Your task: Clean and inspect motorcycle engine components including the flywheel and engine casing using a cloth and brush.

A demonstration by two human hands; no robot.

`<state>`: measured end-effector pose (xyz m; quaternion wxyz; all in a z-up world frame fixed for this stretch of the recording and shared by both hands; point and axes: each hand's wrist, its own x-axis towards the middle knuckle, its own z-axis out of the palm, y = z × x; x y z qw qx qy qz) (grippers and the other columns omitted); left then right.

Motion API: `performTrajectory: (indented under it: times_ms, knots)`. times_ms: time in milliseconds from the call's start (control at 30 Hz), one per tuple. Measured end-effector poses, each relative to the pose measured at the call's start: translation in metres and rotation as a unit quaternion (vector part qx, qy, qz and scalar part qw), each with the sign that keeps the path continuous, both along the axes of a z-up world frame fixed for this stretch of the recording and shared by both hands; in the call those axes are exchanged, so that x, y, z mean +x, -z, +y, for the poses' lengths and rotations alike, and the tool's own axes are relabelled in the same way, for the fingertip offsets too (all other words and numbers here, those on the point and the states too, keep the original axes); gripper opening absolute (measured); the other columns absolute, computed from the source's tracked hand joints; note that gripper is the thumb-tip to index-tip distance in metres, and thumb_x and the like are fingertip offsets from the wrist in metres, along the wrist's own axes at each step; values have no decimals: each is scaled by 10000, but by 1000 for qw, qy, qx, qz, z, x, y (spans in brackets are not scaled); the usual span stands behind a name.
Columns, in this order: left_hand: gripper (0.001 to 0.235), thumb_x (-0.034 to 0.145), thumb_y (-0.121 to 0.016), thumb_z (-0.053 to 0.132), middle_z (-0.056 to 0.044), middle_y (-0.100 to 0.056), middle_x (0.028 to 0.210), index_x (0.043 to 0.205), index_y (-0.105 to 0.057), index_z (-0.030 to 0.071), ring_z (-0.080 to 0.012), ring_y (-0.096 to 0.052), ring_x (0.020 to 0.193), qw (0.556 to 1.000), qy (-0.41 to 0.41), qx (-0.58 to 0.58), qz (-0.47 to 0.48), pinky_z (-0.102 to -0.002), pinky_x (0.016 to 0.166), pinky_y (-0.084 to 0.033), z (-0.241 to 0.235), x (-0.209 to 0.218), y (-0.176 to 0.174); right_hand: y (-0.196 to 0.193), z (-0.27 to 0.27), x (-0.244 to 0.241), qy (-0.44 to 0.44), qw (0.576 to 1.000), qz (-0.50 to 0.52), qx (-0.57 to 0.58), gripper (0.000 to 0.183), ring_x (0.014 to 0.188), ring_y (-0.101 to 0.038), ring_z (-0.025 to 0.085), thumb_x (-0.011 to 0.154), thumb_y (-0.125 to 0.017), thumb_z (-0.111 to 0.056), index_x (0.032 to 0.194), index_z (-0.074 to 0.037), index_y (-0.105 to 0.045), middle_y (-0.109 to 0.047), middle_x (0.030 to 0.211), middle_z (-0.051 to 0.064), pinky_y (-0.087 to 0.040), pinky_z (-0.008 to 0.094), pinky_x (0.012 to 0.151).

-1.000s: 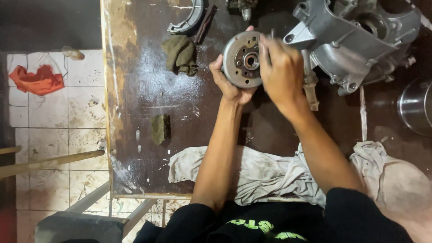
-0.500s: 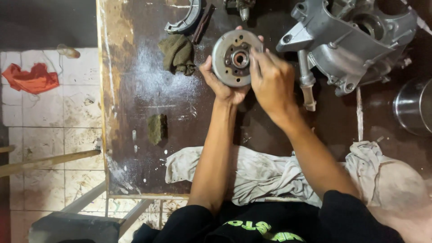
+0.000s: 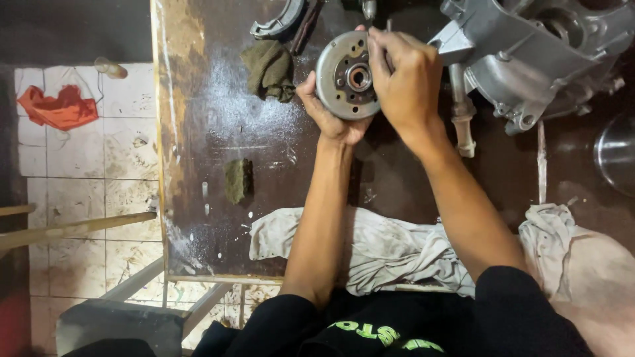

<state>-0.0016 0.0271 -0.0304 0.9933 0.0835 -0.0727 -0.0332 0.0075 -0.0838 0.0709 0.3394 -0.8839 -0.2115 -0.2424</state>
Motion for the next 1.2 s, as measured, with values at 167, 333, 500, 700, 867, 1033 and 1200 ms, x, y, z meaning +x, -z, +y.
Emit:
performTrajectory:
  times_ms: [167,333,500,700,867,1033,1200]
  knots:
    - [815,978,-359,610,-175,-559,1495,1543,-463,32,-353,-596,1316,1000,2,-4,-23,-502,1134,-504,3,-5,-32,10,0,-32,-6,1000,-21,2,128,814,-729,355,1021,-696,-33,1119,36,-740,-720,949,225,-561,410,696]
    - [790,1032,-366,619,-204,-575,1449,1524,-461,8,-356,-610,1272,1000,-8,-5,11,-518,1090,-507,0,2,12,7,1,-1,6,1000,-1,1,76,804,-730,365,1046,-712,-34,1038,34,-746,-727,921,230,-544,431,689]
    - [809,1009,-369,628,-199,-591,1427,1517,-487,10,-346,-609,1275,1000,1,-10,22,-501,1096,-509,1,1,-13,13,-1,-19,1,999,-38,6,104,893,-743,361,1033,-694,-17,1106,46,-731,-730,1013,233,-577,417,766]
    - [793,1002,-382,634,-178,-579,1422,1490,-488,18,-348,-584,1286,999,-25,1,46,-509,1077,-509,3,5,13,6,1,-3,-11,999,-23,-19,120,868,-738,371,999,-705,-14,1096,49,-739,-742,1002,224,-576,411,745]
    - [793,1006,-389,605,-166,-561,1494,1526,-484,14,-326,-567,1347,999,-23,-7,34,-475,1130,-502,6,3,-12,0,9,-1,-19,999,-41,6,82,925,-743,375,1019,-699,-2,1082,46,-721,-747,1038,214,-588,412,783]
    - [796,1006,-383,619,-203,-558,1475,1515,-480,15,-346,-580,1328,1000,-8,-19,-20,-485,1128,-507,3,8,-5,4,-1,-12,-8,998,-42,-40,89,876,-735,375,1016,-702,-38,1063,33,-728,-738,998,218,-578,421,760]
    - [809,1053,-365,624,-224,-534,1483,1523,-437,-30,-369,-591,1315,999,37,-33,2,-528,1100,-503,3,-4,0,-1,-40,29,9,992,-53,-111,133,848,-698,412,1079,-661,-63,1003,26,-724,-730,986,224,-522,470,733]
